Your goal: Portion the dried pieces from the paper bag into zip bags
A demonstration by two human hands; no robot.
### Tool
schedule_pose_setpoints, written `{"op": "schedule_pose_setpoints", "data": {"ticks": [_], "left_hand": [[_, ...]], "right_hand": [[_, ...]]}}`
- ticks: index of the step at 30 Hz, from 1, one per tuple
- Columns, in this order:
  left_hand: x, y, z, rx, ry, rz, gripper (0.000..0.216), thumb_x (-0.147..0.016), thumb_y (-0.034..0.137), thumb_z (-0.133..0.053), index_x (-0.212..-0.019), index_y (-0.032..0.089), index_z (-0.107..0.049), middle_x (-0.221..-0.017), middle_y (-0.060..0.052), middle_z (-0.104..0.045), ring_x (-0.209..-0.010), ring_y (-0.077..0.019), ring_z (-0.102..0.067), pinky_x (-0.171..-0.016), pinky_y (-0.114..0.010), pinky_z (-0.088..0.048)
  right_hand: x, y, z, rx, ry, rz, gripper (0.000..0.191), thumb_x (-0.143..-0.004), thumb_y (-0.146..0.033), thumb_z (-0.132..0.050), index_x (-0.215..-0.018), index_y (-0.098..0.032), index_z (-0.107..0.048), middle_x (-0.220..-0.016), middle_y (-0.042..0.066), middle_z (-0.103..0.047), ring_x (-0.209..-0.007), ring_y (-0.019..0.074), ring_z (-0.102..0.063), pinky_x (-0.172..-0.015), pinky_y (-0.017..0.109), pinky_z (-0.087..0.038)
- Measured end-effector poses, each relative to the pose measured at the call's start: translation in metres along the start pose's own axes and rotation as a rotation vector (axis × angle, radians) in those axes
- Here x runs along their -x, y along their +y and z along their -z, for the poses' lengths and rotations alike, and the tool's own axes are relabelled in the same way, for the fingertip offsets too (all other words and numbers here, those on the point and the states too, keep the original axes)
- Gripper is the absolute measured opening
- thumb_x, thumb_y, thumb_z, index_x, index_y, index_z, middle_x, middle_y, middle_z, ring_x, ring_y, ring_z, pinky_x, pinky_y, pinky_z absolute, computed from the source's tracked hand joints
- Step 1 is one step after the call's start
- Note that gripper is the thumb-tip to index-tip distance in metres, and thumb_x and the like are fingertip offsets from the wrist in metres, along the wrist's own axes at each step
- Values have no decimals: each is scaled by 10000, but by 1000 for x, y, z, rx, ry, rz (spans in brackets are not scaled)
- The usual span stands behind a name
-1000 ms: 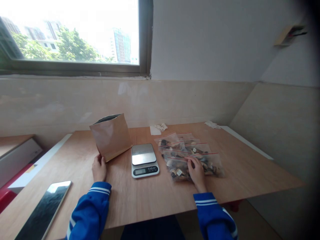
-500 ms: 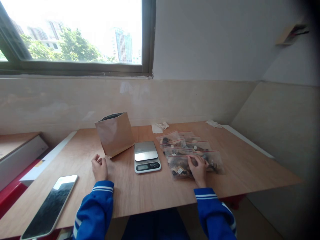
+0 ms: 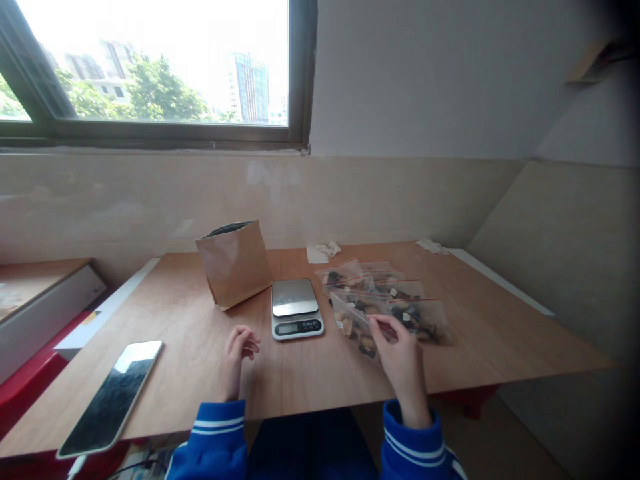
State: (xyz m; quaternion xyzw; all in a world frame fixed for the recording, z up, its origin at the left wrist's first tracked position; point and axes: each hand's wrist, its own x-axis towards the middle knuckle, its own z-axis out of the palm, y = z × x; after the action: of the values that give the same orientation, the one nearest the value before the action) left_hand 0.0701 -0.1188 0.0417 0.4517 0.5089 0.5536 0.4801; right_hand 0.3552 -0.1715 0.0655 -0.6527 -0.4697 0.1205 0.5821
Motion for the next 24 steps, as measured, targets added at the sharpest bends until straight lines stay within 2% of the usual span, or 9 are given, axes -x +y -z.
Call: {"op": "schedule_pose_setpoints", "data": {"ticks": [3, 5, 7, 10, 13, 15, 17, 20, 24], "left_hand": [[30, 23, -55, 83, -435, 28, 276, -806, 440, -576, -793, 165, -551, -709, -25, -625, -599, -119, -566, -552, -232, -405], [46, 29, -81, 177, -537, 50, 300, -825, 451, -562, -856, 153, -581, -737, -43, -636, -618, -124, -579, -572, -239, -417], [54, 28, -93, 321, -501, 89, 349, -843, 486, -525, -893, 147, -592, -755, -54, -636, -640, -137, -587, -571, -248, -431], [54, 19, -90, 439, -332, 124, 391, -822, 519, -542, -909, 142, -605, -840, -76, -652, -749, -168, -615, -646, -274, -476], [48, 14, -77, 392, -178, 133, 392, -769, 524, -605, -885, 149, -616, -844, -64, -657, -796, -186, -624, -730, -306, -504], [46, 13, -69, 291, -107, 108, 381, -756, 518, -617, -883, 159, -628, -859, -56, -661, -832, -195, -626, -775, -318, -508], [46, 12, -65, 173, -68, 50, 376, -777, 516, -588, -900, 165, -646, -907, -61, -670, -904, -207, -622, -832, -319, -494], [47, 11, -63, 63, -48, -56, 360, -816, 497, -544, -933, 180, -667, -966, -59, -677, -961, -206, -608, -872, -301, -468], [50, 13, -62, 19, -95, -98, 383, -844, 514, -484, -854, 179, -669, -864, -58, -670, -844, -202, -603, -767, -287, -480]], "right_hand": [[11, -32, -15, -113, -57, 14, 213, -853, -390, -552, -889, -206, -652, -926, 94, -701, -830, 244, -659, -766, 372, -526], [23, -49, -27, -189, -129, 31, 216, -876, -380, -525, -906, -202, -643, -927, 91, -691, -836, 231, -649, -769, 368, -527], [34, -62, -37, -226, -201, 55, 200, -884, -368, -526, -902, -209, -646, -912, 79, -678, -839, 218, -634, -769, 357, -524], [45, -75, -47, -267, -354, 125, 200, -891, -362, -524, -859, -215, -656, -893, 62, -648, -853, 197, -607, -771, 325, -512], [49, -79, -52, -290, -547, 154, 254, -916, -382, -479, -864, -212, -660, -921, 55, -621, -858, 176, -593, -772, 297, -495], [51, -77, -57, -296, -593, 126, 256, -914, -398, -479, -875, -209, -647, -923, 49, -613, -840, 167, -590, -753, 285, -488], [54, -72, -62, -312, -613, 76, 230, -896, -411, -507, -863, -205, -604, -858, 30, -605, -770, 156, -585, -703, 274, -482], [57, -64, -68, -337, -726, -4, 230, -897, -430, -493, -827, -211, -502, -707, -21, -546, -626, 133, -536, -590, 252, -440], [60, -61, -68, -278, -798, -6, 264, -921, -438, -431, -769, -224, -415, -624, -50, -471, -572, 128, -493, -551, 243, -383]]}}
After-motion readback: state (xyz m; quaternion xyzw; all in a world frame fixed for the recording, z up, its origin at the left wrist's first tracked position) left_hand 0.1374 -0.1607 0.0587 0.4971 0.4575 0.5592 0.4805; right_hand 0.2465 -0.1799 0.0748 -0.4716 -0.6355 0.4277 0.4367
